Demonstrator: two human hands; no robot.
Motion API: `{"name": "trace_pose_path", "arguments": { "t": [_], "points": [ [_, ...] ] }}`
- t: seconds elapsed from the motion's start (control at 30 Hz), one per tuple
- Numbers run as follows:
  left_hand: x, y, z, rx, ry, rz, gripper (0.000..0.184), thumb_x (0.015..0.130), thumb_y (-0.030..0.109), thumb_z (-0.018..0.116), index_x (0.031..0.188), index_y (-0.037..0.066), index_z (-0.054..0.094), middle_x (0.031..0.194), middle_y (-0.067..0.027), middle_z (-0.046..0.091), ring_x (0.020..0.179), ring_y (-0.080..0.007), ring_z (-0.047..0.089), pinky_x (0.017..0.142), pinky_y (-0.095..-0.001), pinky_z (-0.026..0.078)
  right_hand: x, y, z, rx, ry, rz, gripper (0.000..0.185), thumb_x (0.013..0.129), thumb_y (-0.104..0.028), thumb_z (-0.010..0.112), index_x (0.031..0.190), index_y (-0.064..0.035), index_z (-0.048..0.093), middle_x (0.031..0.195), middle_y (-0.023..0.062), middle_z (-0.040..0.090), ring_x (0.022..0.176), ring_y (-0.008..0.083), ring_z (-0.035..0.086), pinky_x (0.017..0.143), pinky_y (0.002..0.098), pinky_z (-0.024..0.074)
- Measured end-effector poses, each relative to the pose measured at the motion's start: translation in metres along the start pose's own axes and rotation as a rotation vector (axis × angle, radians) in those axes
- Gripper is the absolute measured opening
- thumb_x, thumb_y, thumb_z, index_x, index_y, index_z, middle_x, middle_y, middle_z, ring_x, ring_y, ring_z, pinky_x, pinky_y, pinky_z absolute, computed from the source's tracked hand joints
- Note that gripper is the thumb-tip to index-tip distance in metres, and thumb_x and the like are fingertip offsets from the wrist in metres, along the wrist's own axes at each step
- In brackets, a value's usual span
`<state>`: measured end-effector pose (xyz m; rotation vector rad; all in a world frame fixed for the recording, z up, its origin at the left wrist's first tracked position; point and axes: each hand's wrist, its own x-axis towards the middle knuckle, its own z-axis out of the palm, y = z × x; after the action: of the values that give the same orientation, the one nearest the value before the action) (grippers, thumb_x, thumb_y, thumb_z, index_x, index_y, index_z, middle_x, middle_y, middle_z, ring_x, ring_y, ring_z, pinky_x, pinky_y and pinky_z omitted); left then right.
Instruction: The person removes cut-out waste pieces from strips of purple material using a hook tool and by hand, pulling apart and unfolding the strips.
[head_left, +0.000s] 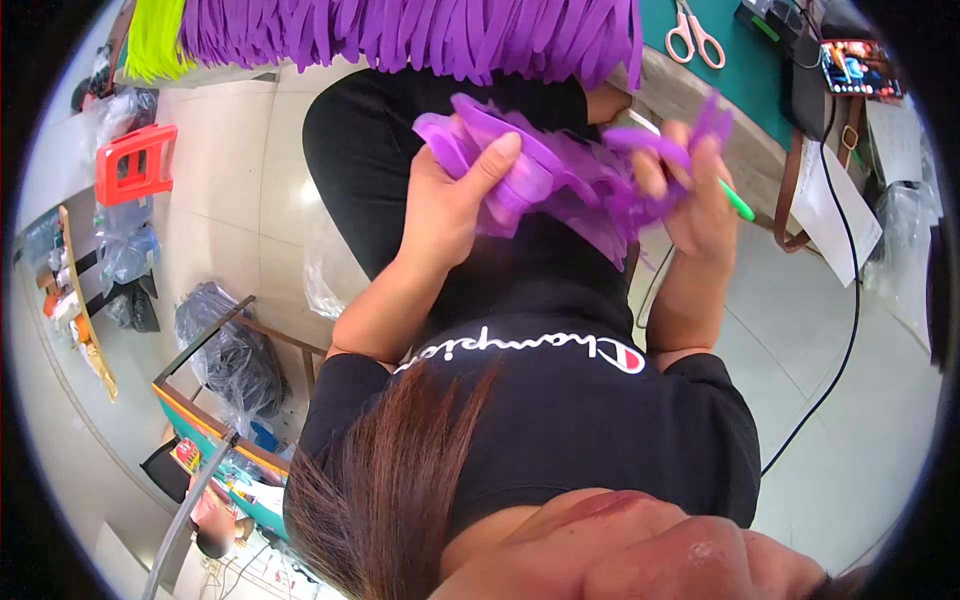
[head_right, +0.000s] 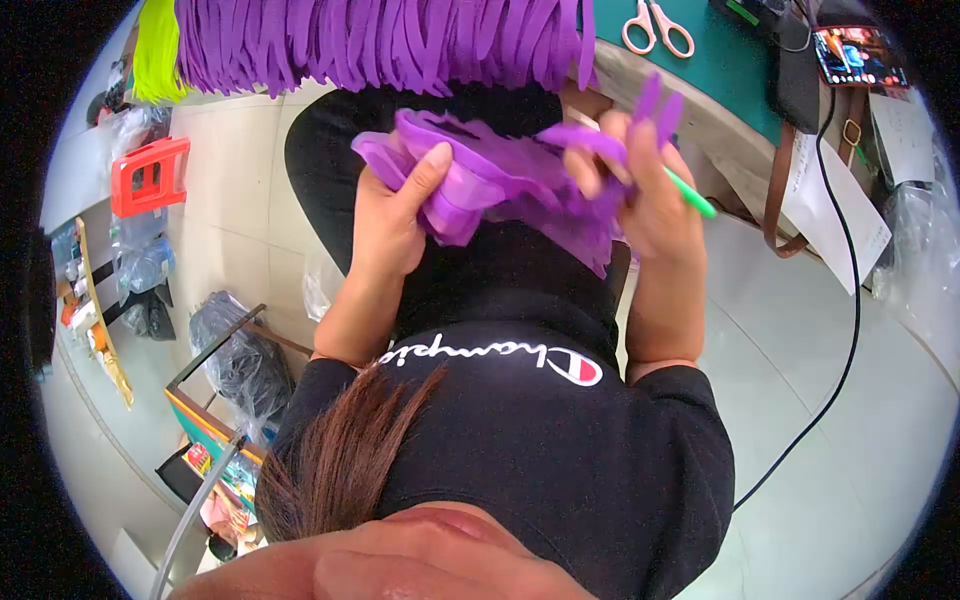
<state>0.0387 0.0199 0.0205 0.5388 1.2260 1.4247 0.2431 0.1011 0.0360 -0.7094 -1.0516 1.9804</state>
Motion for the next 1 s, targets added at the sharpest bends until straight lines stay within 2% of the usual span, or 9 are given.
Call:
{"name": "trace_pose_path", "arguments": {
  "t": [0.13, 0.2, 0.37, 0.5, 0.63, 0.7, 0.8, 0.87, 1.0],
  "points": [
    [-0.005, -0.007, 0.009, 0.055, -0.119, 0.000, 0.020, 0.086, 0.016, 0.067, 0.095, 0.001, 0.059, 0.084, -0.0026, 0.062, 0.076, -0.0090, 0.059, 0.069, -0.0241, 0.048, 0.012, 0.027, 0.012, -0.458, 0.187, -0.034, 0.028, 0.096, -0.028, 0.052, 0.092, -0.0012, 0.057, 0.075, 0.0018, 0.054, 0.071, 0.0086, 0.049, 0.064, 0.0243, 0.0412],
    [-0.005, -0.006, 0.010, 0.065, -0.107, 0.017, 0.020, 0.085, 0.016, 0.068, 0.095, 0.000, 0.059, 0.082, -0.0018, 0.062, 0.073, -0.0091, 0.059, 0.067, -0.0236, 0.048, 0.014, 0.023, 0.027, -0.513, 0.021, 0.120, 0.019, 0.093, -0.022, 0.057, 0.095, -0.0025, 0.059, 0.078, 0.0005, 0.057, 0.074, 0.0080, 0.051, 0.068, 0.0248, 0.0440],
    [-0.005, -0.001, -0.005, 0.136, -0.210, -0.087, 0.022, 0.084, 0.008, 0.067, 0.102, -0.001, 0.058, 0.090, -0.0035, 0.062, 0.082, -0.0116, 0.060, 0.074, -0.0264, 0.048, 0.016, 0.029, 0.025, -0.745, -0.151, 0.038, 0.021, 0.089, -0.020, 0.060, 0.093, 0.0007, 0.060, 0.068, 0.0014, 0.056, 0.065, 0.0088, 0.048, 0.059, 0.0255, 0.0408],
    [-0.002, -0.003, -0.012, 0.670, -0.188, 0.197, 0.016, 0.077, 0.007, 0.070, 0.090, -0.001, 0.063, 0.076, -0.0046, 0.064, 0.070, -0.0094, 0.059, 0.066, -0.0255, 0.047, 0.008, 0.007, 0.010, -0.558, -0.226, 0.174, 0.030, 0.086, -0.026, 0.062, 0.097, 0.0020, 0.063, 0.071, 0.0023, 0.059, 0.065, 0.0094, 0.050, 0.059, 0.0255, 0.0402],
    [0.007, -0.004, -0.037, 0.581, -0.189, 0.082, 0.013, 0.078, 0.005, 0.068, 0.089, -0.001, 0.064, 0.079, -0.0036, 0.065, 0.072, -0.0084, 0.058, 0.068, -0.0252, 0.047, -0.030, -0.007, -0.021, -0.254, 0.306, 0.093, 0.034, 0.088, -0.025, 0.059, 0.107, 0.0022, 0.060, 0.076, 0.0038, 0.061, 0.066, 0.0102, 0.053, 0.060, 0.0281, 0.0415],
    [0.009, -0.006, -0.046, 0.162, -0.134, -0.181, 0.016, 0.082, 0.010, 0.067, 0.094, -0.001, 0.064, 0.085, -0.0040, 0.065, 0.079, -0.0119, 0.061, 0.073, -0.0264, 0.048, -0.036, -0.029, -0.050, 0.065, 0.192, -0.067, 0.031, 0.088, -0.023, 0.058, 0.107, 0.0012, 0.058, 0.071, 0.0005, 0.056, 0.059, 0.0087, 0.047, 0.055, 0.0282, 0.0383],
    [0.020, -0.017, -0.081, -0.406, -0.097, -0.442, 0.022, 0.087, 0.017, 0.065, 0.103, 0.002, 0.060, 0.093, -0.0039, 0.063, 0.089, -0.0154, 0.062, 0.082, -0.0302, 0.049, -0.034, -0.061, -0.070, 0.504, -0.114, -0.390, 0.014, 0.087, -0.017, 0.059, 0.080, -0.0080, 0.052, 0.062, -0.0056, 0.044, 0.050, 0.0058, 0.033, 0.049, 0.0252, 0.0292],
    [0.026, -0.024, -0.102, -0.808, -0.036, -0.599, 0.023, 0.088, 0.019, 0.063, 0.104, 0.003, 0.059, 0.095, -0.0036, 0.063, 0.090, -0.0159, 0.062, 0.085, -0.0322, 0.049, -0.038, -0.082, -0.076, 0.809, -0.276, -0.545, 0.027, 0.084, -0.012, 0.060, 0.064, -0.0154, 0.043, 0.059, -0.0078, 0.040, 0.049, 0.0044, 0.029, 0.050, 0.0220, 0.0247],
    [0.022, -0.003, -0.092, -0.950, -0.151, -0.568, 0.037, 0.090, 0.022, 0.060, 0.122, 0.006, 0.052, 0.110, -0.0069, 0.061, 0.105, -0.0194, 0.057, 0.097, -0.0371, 0.043, -0.045, -0.101, -0.085, 0.903, -0.308, -0.607, 0.027, 0.081, -0.007, 0.061, 0.062, -0.0161, 0.044, 0.062, -0.0074, 0.039, 0.050, 0.0041, 0.026, 0.050, 0.0215, 0.0211]
  ]
}}
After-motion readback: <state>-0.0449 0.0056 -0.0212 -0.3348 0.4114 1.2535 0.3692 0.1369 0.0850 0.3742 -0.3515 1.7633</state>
